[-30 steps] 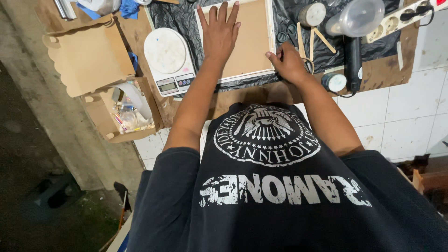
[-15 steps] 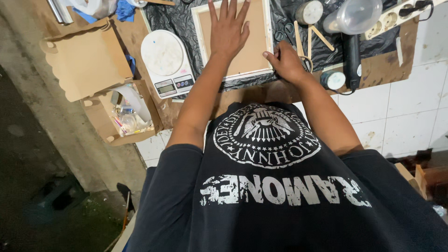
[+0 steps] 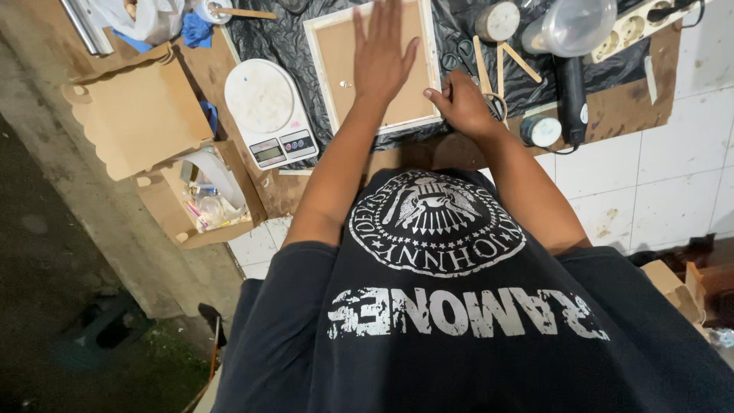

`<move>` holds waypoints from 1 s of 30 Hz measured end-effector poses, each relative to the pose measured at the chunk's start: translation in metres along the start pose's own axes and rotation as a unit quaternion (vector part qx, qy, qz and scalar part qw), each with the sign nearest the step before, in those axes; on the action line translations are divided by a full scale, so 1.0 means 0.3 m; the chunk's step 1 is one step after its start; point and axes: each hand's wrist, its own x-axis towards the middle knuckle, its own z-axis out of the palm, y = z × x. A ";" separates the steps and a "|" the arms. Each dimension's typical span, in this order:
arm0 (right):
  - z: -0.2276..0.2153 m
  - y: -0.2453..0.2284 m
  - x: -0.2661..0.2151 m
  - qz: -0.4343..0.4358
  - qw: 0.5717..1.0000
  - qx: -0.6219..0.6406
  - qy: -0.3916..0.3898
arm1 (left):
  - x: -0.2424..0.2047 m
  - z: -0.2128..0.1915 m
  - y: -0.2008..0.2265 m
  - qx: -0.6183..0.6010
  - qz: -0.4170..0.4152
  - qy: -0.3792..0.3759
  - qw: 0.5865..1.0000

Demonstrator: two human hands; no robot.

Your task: The person applies masking tape to the edges of a square frame on a workbench. They repeatedly press and smooth the tape along the perimeter, occasionally lifting the frame to adjust the tape placement.

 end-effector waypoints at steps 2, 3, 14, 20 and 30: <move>0.003 -0.003 -0.009 0.017 1.000 -0.012 0.001 | -0.045 -0.024 -0.040 -0.048 -0.093 -0.073 0.992; 0.001 -0.005 -0.012 0.016 1.000 -0.013 0.000 | -0.072 -0.026 -0.065 -0.048 -0.095 -0.072 0.992; -0.058 -0.052 -0.042 0.025 0.999 0.044 0.009 | -0.317 0.051 -0.224 -0.088 -0.219 0.097 0.967; -0.171 -0.032 -0.246 -0.057 0.986 -0.132 0.089 | -0.489 -0.073 -0.114 -0.244 -0.194 0.310 0.898; -0.129 0.100 -0.353 -0.242 0.898 -0.338 0.142 | -0.579 -0.011 0.066 -0.447 -0.159 0.207 0.855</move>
